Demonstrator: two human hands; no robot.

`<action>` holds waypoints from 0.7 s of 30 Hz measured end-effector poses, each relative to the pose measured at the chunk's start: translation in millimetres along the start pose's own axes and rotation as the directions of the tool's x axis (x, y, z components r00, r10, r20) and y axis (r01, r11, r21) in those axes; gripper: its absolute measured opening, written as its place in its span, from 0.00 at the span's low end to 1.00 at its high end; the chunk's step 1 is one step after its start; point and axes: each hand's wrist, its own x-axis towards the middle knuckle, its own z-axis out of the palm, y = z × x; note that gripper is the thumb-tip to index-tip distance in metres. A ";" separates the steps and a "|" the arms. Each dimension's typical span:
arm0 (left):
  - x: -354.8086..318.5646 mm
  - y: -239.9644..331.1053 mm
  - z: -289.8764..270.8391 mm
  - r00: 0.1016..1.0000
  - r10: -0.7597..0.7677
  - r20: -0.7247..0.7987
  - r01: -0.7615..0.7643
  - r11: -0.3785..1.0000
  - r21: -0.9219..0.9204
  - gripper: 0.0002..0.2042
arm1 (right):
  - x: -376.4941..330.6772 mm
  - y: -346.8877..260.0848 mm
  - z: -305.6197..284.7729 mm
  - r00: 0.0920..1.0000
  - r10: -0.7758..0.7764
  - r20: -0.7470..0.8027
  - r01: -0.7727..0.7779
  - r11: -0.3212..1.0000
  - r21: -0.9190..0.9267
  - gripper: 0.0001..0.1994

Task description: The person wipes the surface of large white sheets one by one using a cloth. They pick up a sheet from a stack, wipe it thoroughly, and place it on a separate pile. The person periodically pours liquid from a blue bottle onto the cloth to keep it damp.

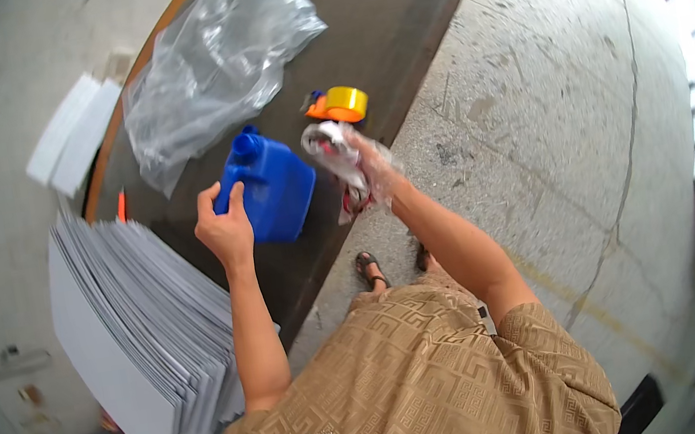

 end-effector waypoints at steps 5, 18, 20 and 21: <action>-5.1 -41.7 -3.2 0.974 -0.091 -0.205 0.060 0.986 -0.152 0.13 | 10.3 -42.1 63.2 0.994 0.101 -0.036 -0.106 0.978 -0.179 0.28; 20.6 -70.0 -10.1 0.969 0.096 -0.226 -0.130 0.982 -0.138 0.11 | 24.8 -74.4 195.6 0.632 0.279 0.723 -0.455 0.889 0.054 0.24; 14.3 -66.4 -3.3 0.963 0.163 -0.213 -0.200 0.965 -0.169 0.12 | 13.3 -64.2 204.3 0.645 0.207 0.736 -0.442 0.886 0.138 0.25; 8.6 -62.1 -5.5 0.972 0.188 -0.140 -0.204 0.973 -0.108 0.15 | 4.2 -61.4 213.7 0.718 0.215 0.662 -0.407 0.901 0.149 0.25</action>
